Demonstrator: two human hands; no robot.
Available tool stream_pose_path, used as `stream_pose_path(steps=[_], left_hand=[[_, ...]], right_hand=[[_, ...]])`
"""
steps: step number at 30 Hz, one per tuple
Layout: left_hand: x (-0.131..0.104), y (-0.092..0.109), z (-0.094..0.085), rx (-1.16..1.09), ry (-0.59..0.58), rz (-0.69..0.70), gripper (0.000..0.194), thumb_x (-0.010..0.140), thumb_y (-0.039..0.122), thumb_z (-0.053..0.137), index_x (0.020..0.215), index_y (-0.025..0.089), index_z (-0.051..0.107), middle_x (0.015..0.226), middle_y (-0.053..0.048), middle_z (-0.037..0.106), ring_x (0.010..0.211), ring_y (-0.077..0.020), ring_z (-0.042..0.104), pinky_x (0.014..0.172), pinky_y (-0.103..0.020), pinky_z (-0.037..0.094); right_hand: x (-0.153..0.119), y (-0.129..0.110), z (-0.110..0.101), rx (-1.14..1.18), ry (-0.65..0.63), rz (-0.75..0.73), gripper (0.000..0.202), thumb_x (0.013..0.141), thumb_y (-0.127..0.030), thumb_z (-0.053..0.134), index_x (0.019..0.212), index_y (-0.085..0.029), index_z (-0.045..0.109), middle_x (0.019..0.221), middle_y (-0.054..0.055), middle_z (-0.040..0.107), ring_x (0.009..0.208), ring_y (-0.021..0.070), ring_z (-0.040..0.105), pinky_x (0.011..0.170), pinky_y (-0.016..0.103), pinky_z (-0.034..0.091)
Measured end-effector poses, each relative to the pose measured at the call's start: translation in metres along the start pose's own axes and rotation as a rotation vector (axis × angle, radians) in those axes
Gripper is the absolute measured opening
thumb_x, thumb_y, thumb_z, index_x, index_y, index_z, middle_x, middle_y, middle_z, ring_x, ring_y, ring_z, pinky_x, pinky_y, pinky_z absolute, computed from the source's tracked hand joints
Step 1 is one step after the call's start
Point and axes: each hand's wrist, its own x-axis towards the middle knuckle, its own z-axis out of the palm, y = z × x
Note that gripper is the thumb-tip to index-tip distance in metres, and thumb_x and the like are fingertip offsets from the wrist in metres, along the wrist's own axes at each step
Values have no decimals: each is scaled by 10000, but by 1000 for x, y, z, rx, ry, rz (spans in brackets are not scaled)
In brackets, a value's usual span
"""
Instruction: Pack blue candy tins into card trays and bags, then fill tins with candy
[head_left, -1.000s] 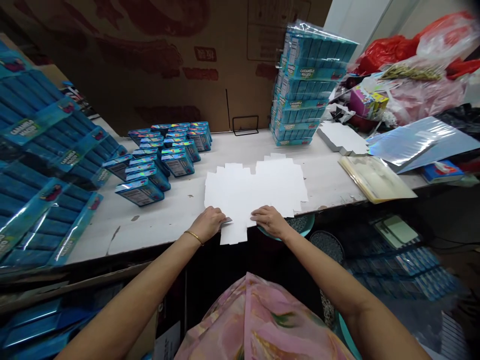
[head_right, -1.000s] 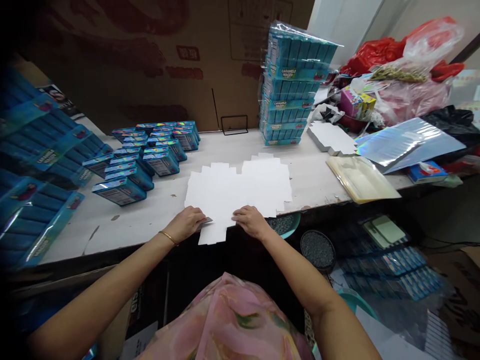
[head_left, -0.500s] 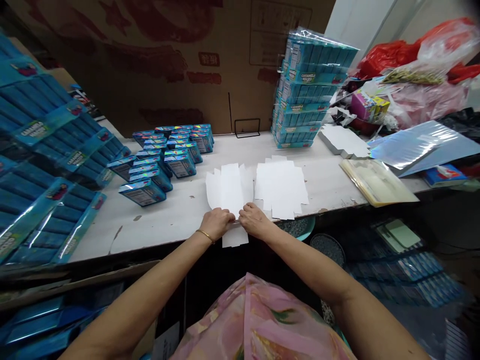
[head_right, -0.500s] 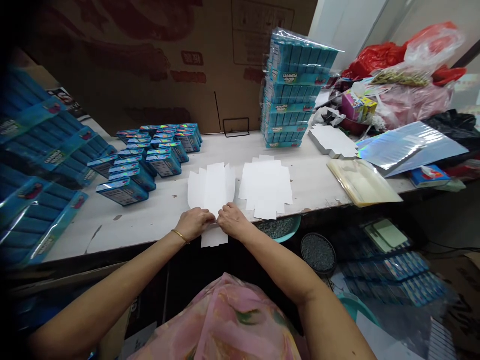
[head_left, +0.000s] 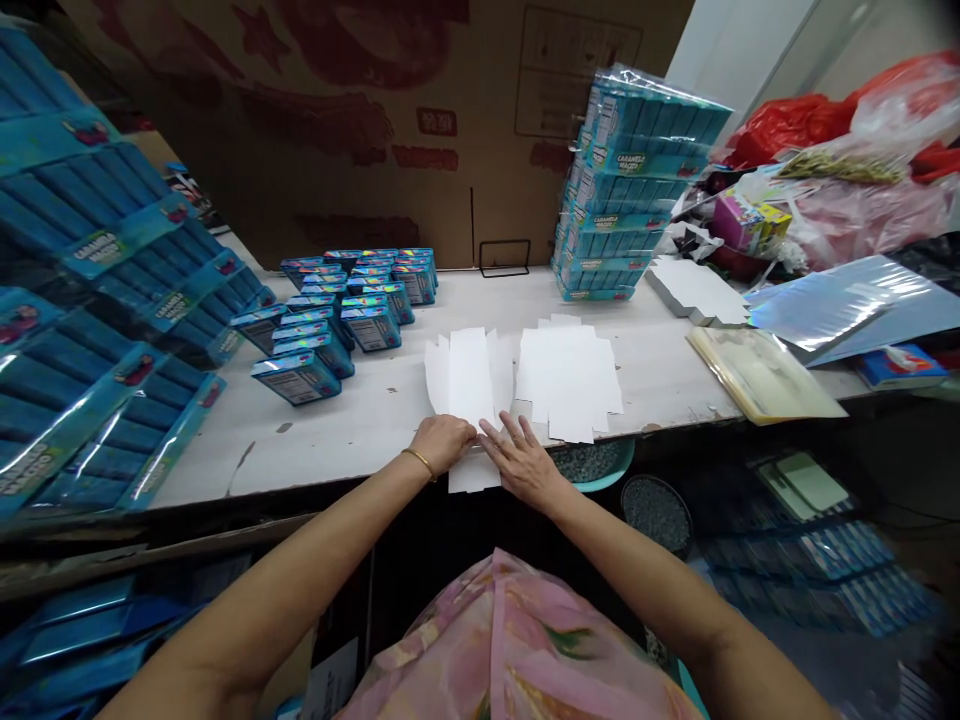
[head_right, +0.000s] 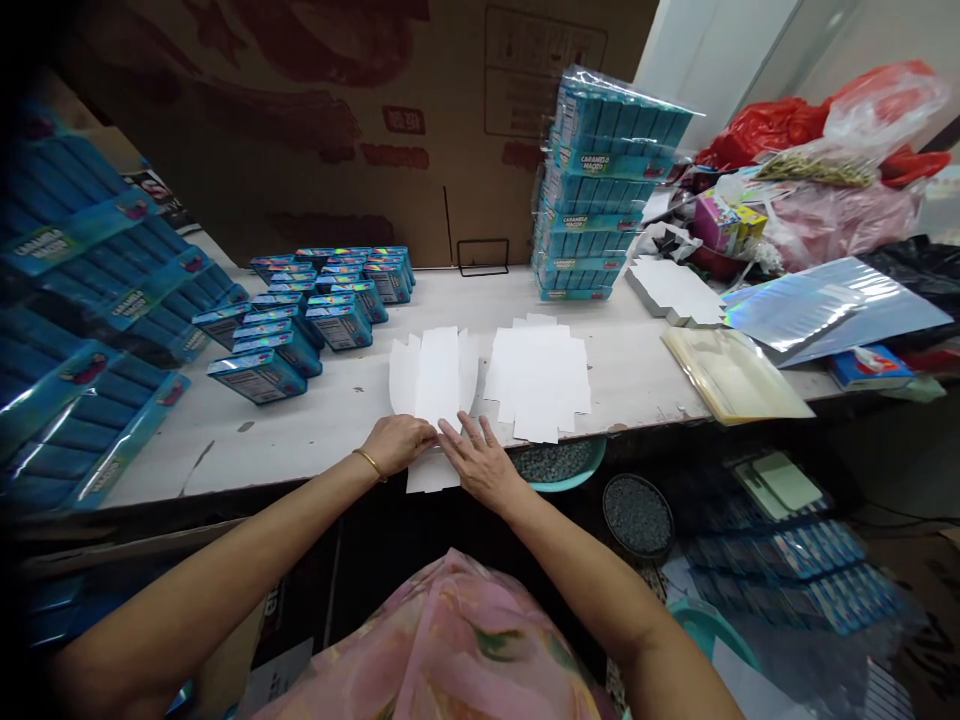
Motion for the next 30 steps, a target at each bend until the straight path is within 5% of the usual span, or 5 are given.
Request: stream_pose_path(steps=[4, 12, 20, 24, 30], left_hand=[[3, -4, -5, -60, -19, 27, 380, 820, 405, 330, 758, 219, 656, 797, -71, 665, 744, -194, 592, 590, -260, 371], [8, -29, -26, -600, -198, 130, 313, 742, 381, 422, 804, 154, 630, 716, -13, 634, 668, -132, 536, 607, -208, 369], [14, -32, -16, -782, -258, -88, 165, 718, 187, 400, 812, 168, 534, 688, 6, 564, 580, -119, 534, 545, -220, 411], [18, -22, -7, -472, -80, -172, 223, 706, 173, 477, 922, 201, 520, 820, -24, 595, 729, -160, 560, 646, -258, 413], [1, -9, 5, -158, 98, -15, 220, 802, 277, 402, 887, 234, 600, 911, -67, 615, 952, -240, 517, 855, -444, 322]], right_hand=[[3, 5, 17, 174, 189, 54, 272, 783, -106, 396, 998, -136, 560, 1284, 94, 415, 1298, 232, 113, 997, 411, 328], [20, -3, 32, 535, 575, 391, 199, 792, -99, 380, 916, -159, 523, 1034, 112, 524, 1187, 182, 375, 955, 362, 392], [20, -11, 19, 716, 455, 426, 418, 749, -43, 357, 1124, -216, 422, 1216, 82, 421, 1208, 156, 332, 952, 345, 383], [17, -8, 11, 702, 342, 369, 467, 736, -28, 351, 1154, -226, 411, 1299, 73, 338, 1228, 155, 298, 980, 353, 345], [17, -7, 16, 595, 281, 307, 441, 738, -17, 341, 1143, -174, 422, 1319, 98, 318, 1283, 155, 177, 1042, 377, 245]])
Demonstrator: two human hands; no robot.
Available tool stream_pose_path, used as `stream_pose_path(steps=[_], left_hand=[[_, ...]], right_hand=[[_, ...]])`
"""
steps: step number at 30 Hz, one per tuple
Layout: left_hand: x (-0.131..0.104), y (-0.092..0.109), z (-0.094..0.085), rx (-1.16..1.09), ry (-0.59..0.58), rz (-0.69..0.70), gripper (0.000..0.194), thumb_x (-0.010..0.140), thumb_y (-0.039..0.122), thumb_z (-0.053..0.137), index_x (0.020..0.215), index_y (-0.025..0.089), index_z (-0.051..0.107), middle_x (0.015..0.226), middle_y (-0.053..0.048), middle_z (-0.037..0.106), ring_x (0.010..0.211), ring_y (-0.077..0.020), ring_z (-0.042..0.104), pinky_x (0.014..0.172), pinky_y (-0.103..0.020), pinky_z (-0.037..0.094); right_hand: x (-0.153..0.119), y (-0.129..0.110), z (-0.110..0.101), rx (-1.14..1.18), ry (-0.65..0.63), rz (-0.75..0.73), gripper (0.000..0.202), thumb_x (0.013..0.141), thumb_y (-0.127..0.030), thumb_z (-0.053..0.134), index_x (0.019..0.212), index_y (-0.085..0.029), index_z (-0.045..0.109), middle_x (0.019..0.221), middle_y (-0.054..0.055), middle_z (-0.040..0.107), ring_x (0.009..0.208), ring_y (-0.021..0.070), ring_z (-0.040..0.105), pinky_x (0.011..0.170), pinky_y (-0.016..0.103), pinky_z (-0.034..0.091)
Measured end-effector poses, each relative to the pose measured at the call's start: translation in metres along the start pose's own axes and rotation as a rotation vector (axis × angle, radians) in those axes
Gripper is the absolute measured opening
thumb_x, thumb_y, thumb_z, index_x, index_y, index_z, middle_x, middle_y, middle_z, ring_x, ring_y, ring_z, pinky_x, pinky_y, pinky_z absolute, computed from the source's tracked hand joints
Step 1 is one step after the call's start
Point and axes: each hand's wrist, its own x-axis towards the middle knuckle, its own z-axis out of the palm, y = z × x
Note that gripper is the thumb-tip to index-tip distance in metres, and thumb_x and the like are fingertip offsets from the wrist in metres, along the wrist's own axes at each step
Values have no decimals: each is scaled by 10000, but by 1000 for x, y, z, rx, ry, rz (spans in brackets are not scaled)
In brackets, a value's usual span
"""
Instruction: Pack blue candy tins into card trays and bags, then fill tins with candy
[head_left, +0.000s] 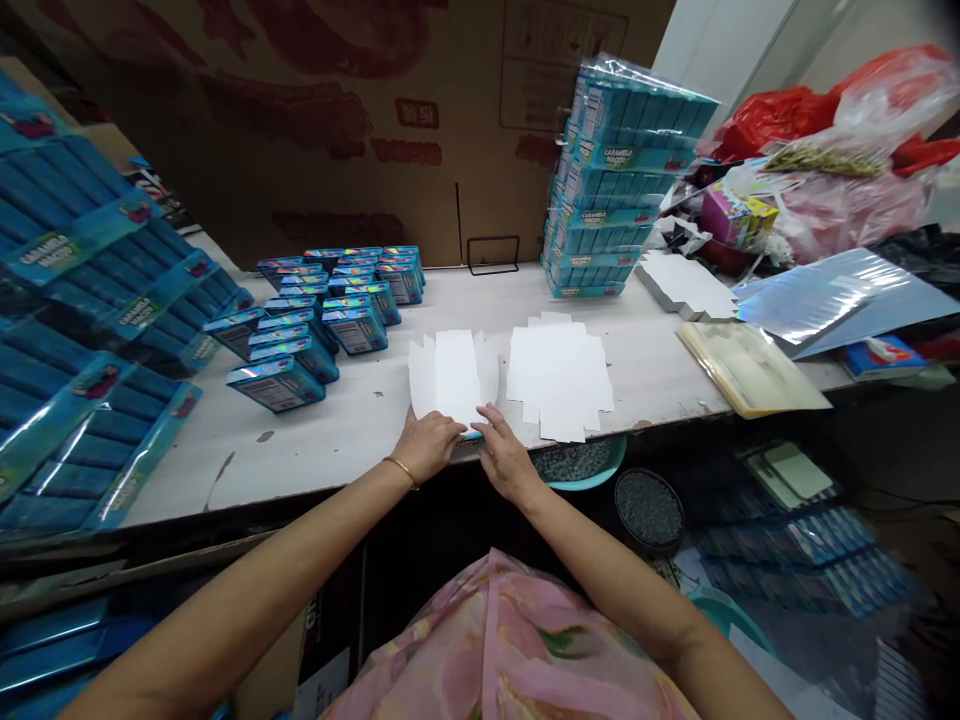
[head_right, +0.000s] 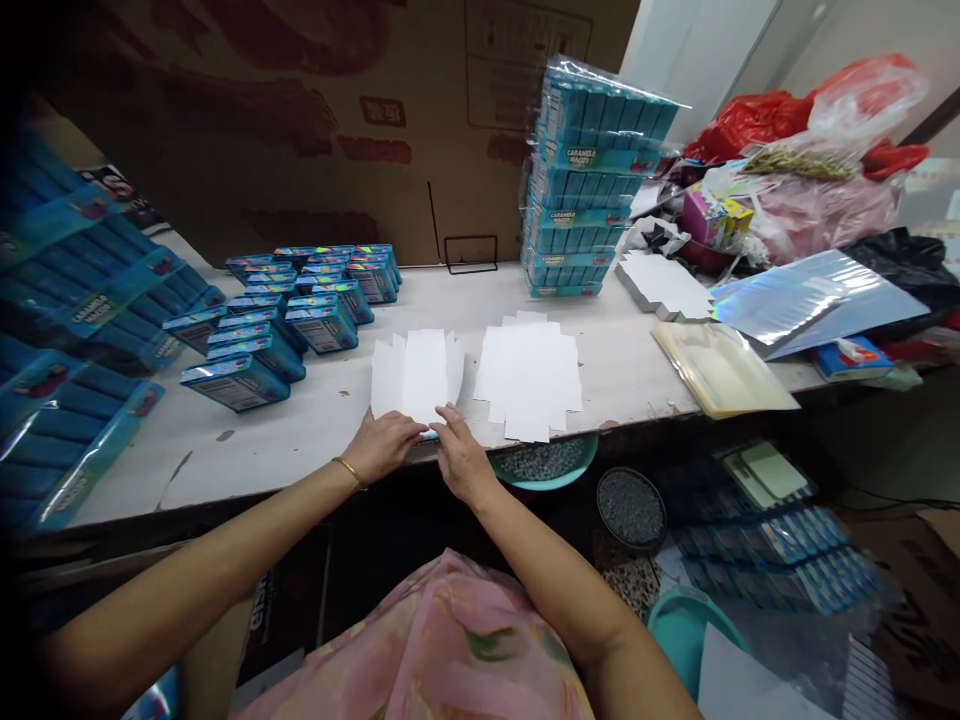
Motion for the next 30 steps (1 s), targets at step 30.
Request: stream_pose_path(steps=[30], left_hand=[[78, -69, -41, -452, 115, -585, 477, 627, 343, 606, 1021, 80, 555, 958, -138, 616, 926, -254, 562, 780, -318, 431]], right_hand=[[121, 59, -30, -194, -200, 747, 423, 668, -131, 554, 1090, -148, 543, 1107, 81, 568, 1030, 190, 524, 849, 271, 409]])
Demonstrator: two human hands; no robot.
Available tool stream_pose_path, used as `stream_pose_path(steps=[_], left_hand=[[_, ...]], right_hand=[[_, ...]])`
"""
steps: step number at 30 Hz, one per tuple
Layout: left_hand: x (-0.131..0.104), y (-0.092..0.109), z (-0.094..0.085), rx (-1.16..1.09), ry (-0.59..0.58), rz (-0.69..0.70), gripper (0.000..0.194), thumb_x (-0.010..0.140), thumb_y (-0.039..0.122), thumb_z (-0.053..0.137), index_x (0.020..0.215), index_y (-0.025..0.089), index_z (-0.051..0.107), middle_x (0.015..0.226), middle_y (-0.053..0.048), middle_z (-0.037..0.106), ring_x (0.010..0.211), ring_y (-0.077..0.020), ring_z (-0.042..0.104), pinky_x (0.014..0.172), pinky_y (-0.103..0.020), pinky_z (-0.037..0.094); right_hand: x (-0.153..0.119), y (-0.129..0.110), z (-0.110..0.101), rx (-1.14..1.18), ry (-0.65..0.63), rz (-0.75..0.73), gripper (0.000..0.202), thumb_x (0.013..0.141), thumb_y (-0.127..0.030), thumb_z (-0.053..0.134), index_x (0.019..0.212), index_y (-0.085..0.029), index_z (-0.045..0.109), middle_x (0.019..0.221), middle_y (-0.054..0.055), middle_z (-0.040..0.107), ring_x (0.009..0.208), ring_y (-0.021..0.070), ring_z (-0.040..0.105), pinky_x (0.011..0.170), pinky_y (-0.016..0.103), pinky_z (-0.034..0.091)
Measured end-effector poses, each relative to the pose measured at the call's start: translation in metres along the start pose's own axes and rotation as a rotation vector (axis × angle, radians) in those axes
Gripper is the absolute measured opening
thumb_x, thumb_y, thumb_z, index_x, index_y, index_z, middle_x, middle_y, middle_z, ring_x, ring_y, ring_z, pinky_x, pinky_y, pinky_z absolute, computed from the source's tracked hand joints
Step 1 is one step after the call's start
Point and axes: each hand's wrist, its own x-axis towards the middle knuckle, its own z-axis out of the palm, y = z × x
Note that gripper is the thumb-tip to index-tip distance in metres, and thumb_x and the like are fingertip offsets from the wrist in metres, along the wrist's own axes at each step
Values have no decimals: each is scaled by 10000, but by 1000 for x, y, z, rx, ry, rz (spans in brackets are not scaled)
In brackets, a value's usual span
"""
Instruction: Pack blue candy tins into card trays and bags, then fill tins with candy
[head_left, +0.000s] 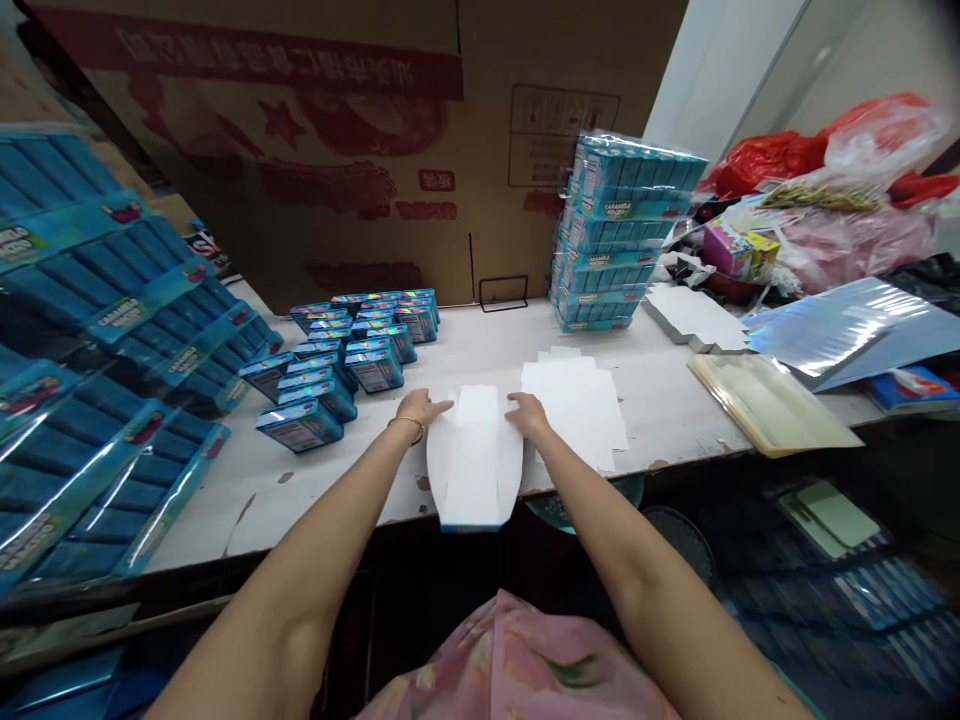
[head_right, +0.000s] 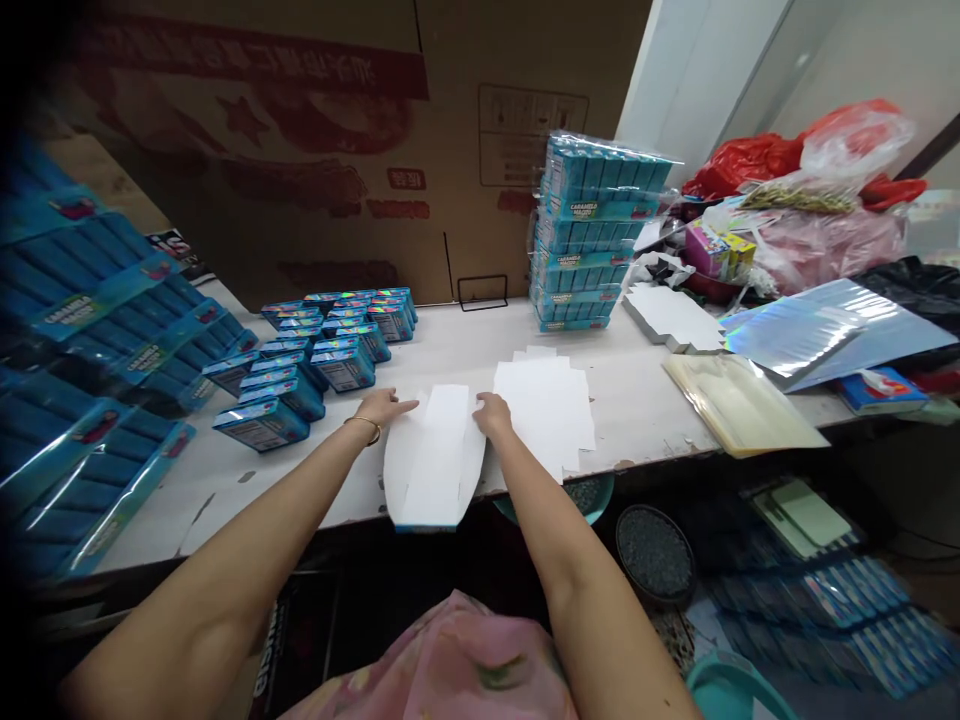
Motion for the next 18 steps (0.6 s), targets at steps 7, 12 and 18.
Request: stream_pose_path(steps=[7, 12, 18], left_hand=[[-38, -32, 31, -144, -88, 37, 412, 581, 98, 531, 985, 149, 592, 805, -18, 653, 740, -155, 599, 679, -247, 471], [-62, -33, 33, -20, -50, 203, 388, 604, 88, 470, 953, 165, 620, 896, -32, 641, 772, -142, 579, 760, -242, 446], [-64, -23, 35, 81, -191, 295, 280, 706, 157, 429, 876, 211, 646, 897, -18, 668, 846, -152, 582, 769, -245, 423]], right_hand=[[-58, 9, 10, -81, -6, -226, 517, 676, -72, 486, 1183, -171, 475, 1204, 68, 512, 1077, 195, 485, 904, 321, 394], [-71, -17, 36, -408, -114, -608, 451, 686, -17, 478, 1105, -178, 520, 1272, 82, 445, 1151, 250, 402, 948, 419, 339], [-79, -22, 39, -436, -198, -575, 350, 675, -43, 494, 969, -216, 573, 1120, 68, 561, 973, 245, 509, 739, 364, 462]])
